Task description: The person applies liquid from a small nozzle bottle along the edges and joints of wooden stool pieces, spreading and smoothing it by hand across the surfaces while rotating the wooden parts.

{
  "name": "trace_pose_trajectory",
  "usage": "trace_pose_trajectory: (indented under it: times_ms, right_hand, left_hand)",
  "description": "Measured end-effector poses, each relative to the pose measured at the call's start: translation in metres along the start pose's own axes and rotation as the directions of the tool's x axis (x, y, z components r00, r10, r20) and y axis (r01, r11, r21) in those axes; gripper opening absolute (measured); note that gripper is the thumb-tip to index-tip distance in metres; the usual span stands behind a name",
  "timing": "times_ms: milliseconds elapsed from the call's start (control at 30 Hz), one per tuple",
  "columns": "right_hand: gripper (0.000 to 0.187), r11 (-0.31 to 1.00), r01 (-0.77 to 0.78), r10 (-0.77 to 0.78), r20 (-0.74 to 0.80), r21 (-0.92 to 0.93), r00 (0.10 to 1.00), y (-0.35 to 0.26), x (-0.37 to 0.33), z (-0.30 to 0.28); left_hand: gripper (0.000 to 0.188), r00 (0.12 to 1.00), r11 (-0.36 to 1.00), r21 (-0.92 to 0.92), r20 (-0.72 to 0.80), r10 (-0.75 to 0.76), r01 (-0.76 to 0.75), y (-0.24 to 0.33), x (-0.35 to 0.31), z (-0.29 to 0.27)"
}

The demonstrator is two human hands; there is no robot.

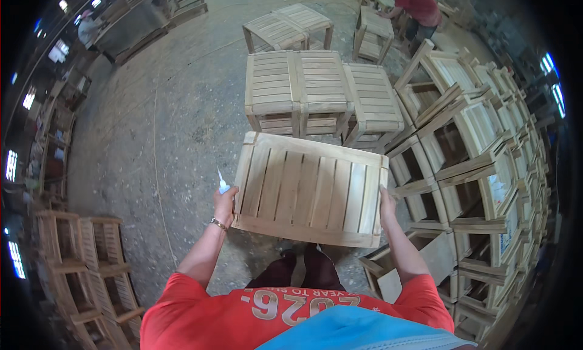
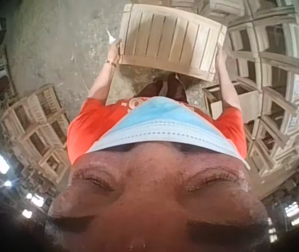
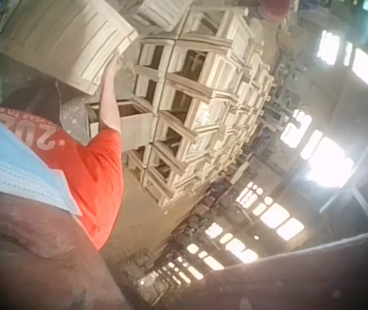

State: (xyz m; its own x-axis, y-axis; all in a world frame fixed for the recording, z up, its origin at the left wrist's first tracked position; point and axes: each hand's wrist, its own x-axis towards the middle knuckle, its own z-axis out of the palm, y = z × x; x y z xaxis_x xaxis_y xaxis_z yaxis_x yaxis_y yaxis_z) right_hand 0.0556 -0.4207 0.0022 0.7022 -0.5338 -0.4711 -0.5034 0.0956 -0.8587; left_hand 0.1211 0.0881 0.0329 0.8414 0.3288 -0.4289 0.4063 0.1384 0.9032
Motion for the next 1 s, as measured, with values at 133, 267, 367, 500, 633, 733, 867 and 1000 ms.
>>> trace_pose_trajectory:
  times_ms: [133,267,367,500,633,733,867,1000]
  right_hand:
    - [0.067,0.973,-0.059,0.046,-0.066,-0.225,0.997,0.03,0.069,0.073]
    - [0.073,0.941,-0.053,0.027,-0.082,-0.333,0.996,0.061,0.143,0.131]
    - [0.077,0.912,-0.103,0.079,-0.075,-0.396,0.994,0.08,0.208,0.168]
    - [0.086,0.901,-0.09,0.051,-0.101,-0.424,0.994,0.083,0.261,0.245]
    - [0.088,0.887,-0.144,0.09,-0.142,-0.439,0.986,0.108,0.336,0.28]
    - [0.089,0.84,-0.125,0.033,-0.179,-0.528,0.983,0.119,0.366,0.292]
    - [0.086,0.78,-0.163,0.002,-0.259,-0.604,0.966,0.092,0.409,0.305]
    - [0.086,0.757,-0.143,0.006,-0.212,-0.638,0.977,0.06,0.429,0.32]
  left_hand:
    - [0.019,0.986,0.984,-0.116,-0.08,-0.146,0.136,-0.014,0.076,0.007]
    - [0.019,0.953,0.954,-0.084,-0.074,-0.292,0.286,-0.062,0.165,0.008]
    - [0.023,0.947,0.963,0.032,-0.195,-0.257,0.268,-0.089,0.221,0.031]
    - [0.024,0.953,0.966,0.041,-0.18,-0.244,0.256,-0.119,0.307,0.024]
    - [0.025,0.963,0.973,0.114,-0.204,-0.174,0.2,-0.156,0.376,0.066]
    - [0.026,0.956,0.967,0.052,-0.176,-0.236,0.248,-0.168,0.404,0.081]
    - [0.029,0.955,0.968,-0.039,-0.158,-0.252,0.249,-0.168,0.42,0.105]
    - [0.033,0.954,0.975,-0.026,-0.203,-0.221,0.22,-0.175,0.423,0.112]
